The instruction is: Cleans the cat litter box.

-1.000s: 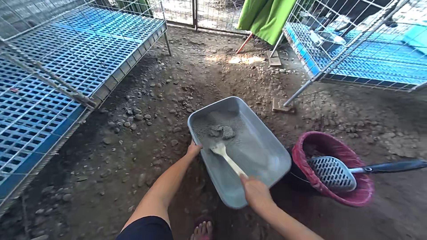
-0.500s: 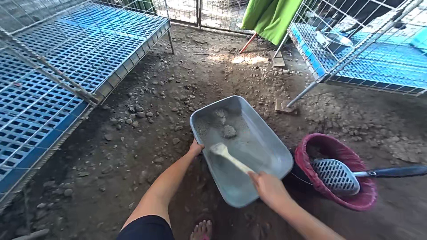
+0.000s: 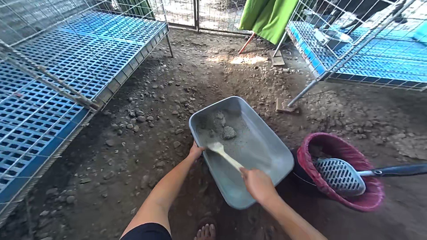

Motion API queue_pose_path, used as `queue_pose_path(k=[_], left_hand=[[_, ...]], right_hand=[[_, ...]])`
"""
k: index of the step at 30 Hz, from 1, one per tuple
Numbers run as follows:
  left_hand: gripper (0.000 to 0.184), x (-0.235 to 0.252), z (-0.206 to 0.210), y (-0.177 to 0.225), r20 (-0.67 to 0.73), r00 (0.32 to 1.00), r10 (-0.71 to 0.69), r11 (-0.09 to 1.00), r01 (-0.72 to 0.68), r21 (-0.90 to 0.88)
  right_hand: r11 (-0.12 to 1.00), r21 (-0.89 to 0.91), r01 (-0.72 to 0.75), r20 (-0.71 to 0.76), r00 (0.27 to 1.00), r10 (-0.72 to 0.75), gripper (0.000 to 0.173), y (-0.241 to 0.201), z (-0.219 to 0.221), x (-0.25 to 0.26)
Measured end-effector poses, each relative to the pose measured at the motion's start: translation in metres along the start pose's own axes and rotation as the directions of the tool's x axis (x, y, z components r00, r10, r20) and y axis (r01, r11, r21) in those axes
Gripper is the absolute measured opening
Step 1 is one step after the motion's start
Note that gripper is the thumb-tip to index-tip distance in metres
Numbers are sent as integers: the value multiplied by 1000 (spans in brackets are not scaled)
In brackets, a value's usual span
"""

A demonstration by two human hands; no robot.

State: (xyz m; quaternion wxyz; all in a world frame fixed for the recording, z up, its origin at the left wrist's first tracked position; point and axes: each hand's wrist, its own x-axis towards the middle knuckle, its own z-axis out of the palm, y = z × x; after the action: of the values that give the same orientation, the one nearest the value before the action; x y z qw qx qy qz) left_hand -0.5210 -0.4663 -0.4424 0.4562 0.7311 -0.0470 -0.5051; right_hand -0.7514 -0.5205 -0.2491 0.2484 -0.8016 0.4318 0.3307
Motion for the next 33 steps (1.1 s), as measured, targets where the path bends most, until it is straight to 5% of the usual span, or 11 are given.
queue_pose_path(k=[4,8,13,19,22,27,30,33], left_hand=[[92,-5,7,-4,1,1000,8,999,-7,-41],[88,-11,-3,10,-2,992,127,991,-127,-40],[91,-51,-12,16,-31,957,288,957,-289,-30],[85,-124,-24,-3,-131,894,428,904,-424,62],[80,-121,-26,-16,-144,856,497,867,-495,53],[81,-86,-26,9,-7,923,385,919,-382,96],[85,-51,-15,1,-17,962,271,961,-270,52],[83,-25,-17,-17,-10,990,140,990,-140,9]], right_hand=[[997,-60,53,-20,998,-54,52,-38,30,44],[949,306,83,-132,990,-45,45,-53,7,85],[603,783,149,-150,987,-50,42,32,-5,14],[483,778,401,-403,909,-105,45,117,38,-85],[546,681,487,-546,835,-64,40,124,56,-94],[848,295,441,-712,693,-113,43,112,56,-81],[957,141,252,-611,783,-116,38,106,42,-77],[997,45,69,-304,951,-52,38,88,19,-71]])
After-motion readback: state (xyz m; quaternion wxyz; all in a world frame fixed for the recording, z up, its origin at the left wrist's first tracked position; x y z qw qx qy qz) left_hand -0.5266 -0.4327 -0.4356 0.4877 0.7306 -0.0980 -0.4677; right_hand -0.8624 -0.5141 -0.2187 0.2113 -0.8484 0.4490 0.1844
